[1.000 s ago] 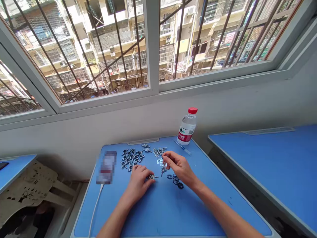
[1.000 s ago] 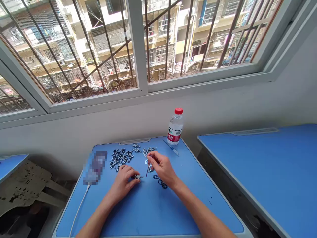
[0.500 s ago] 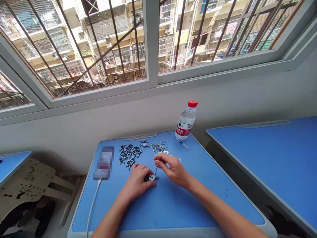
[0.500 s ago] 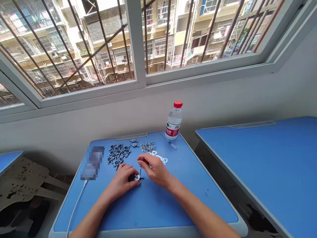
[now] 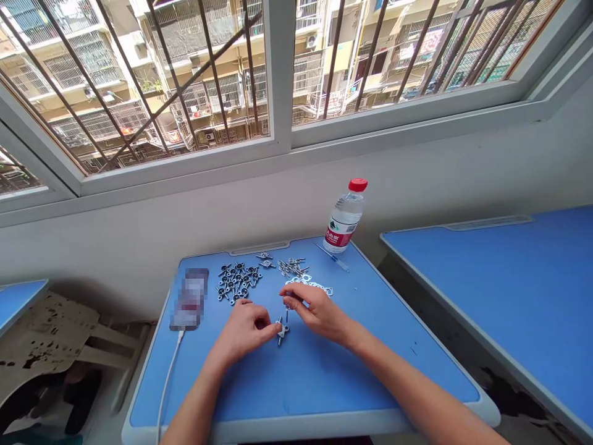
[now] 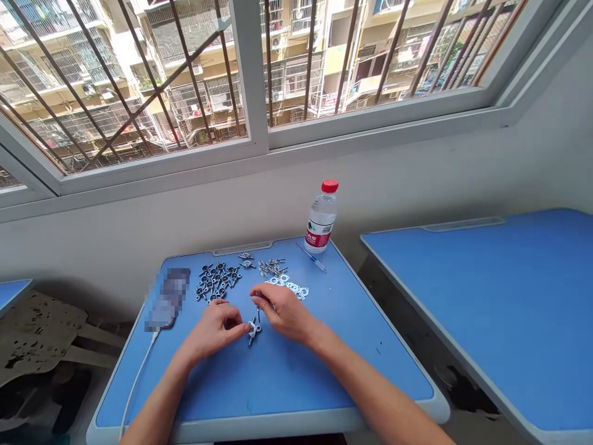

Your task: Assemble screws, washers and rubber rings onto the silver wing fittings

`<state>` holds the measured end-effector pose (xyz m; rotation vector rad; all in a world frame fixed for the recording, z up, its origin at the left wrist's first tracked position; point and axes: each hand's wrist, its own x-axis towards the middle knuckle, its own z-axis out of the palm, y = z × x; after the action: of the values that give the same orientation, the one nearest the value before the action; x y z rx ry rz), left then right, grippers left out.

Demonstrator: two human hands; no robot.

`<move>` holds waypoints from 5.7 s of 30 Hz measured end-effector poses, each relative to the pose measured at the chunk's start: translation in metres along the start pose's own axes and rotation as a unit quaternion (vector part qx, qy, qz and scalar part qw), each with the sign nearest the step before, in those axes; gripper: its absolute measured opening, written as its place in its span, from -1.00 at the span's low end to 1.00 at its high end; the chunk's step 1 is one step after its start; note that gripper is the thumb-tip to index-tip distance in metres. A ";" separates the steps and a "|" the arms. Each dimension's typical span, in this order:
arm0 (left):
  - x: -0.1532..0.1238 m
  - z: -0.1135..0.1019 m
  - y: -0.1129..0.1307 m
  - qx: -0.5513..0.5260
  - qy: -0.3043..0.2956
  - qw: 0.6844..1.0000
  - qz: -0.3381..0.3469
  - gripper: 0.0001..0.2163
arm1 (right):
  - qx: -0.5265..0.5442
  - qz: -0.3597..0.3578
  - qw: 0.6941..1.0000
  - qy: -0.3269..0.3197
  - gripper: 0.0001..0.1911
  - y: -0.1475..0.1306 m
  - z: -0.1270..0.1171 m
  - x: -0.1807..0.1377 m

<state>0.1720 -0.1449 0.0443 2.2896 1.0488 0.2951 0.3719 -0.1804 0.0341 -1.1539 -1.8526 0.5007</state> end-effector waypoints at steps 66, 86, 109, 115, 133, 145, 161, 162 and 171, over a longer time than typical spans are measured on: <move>0.000 0.011 -0.012 0.039 -0.048 0.993 0.099 -0.86 | -0.037 -0.156 0.986 -0.039 -0.69 -0.026 0.007 -0.005; 0.000 0.007 -0.007 0.046 -0.067 0.991 0.105 -0.87 | 0.022 -0.121 0.992 -0.006 -0.77 -0.018 0.015 -0.009; 0.000 0.010 -0.011 0.054 -0.059 0.991 0.111 -0.91 | 0.008 -0.169 0.985 -0.021 -0.79 -0.020 0.011 -0.007; 0.000 0.011 -0.011 0.055 -0.060 0.991 0.105 -0.92 | 0.002 -0.176 0.984 -0.024 -0.78 -0.021 0.012 -0.007; -0.001 0.012 -0.011 0.049 -0.050 0.991 0.115 -0.91 | 0.006 -0.198 0.980 -0.030 -0.75 -0.023 0.018 -0.008; -0.001 0.014 -0.011 0.038 -0.043 0.992 0.109 -0.89 | 0.021 -0.158 0.987 0.020 -0.76 -0.024 0.028 -0.007; 0.001 0.019 -0.014 0.038 -0.034 0.992 0.115 -0.89 | 0.053 -0.093 0.994 0.018 -0.74 -0.022 0.026 -0.008; 0.001 0.018 -0.014 0.043 -0.036 0.992 0.113 -0.91 | 0.060 -0.090 0.994 0.021 -0.74 -0.020 0.024 -0.008; -0.002 0.011 -0.012 0.052 -0.055 0.991 0.107 -0.90 | 0.035 -0.076 0.996 0.039 -0.78 -0.014 0.003 -0.003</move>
<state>0.1686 -0.1450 0.0283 2.4857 0.7820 0.2012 0.3629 -0.1892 0.0415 -0.9635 -1.8249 0.4240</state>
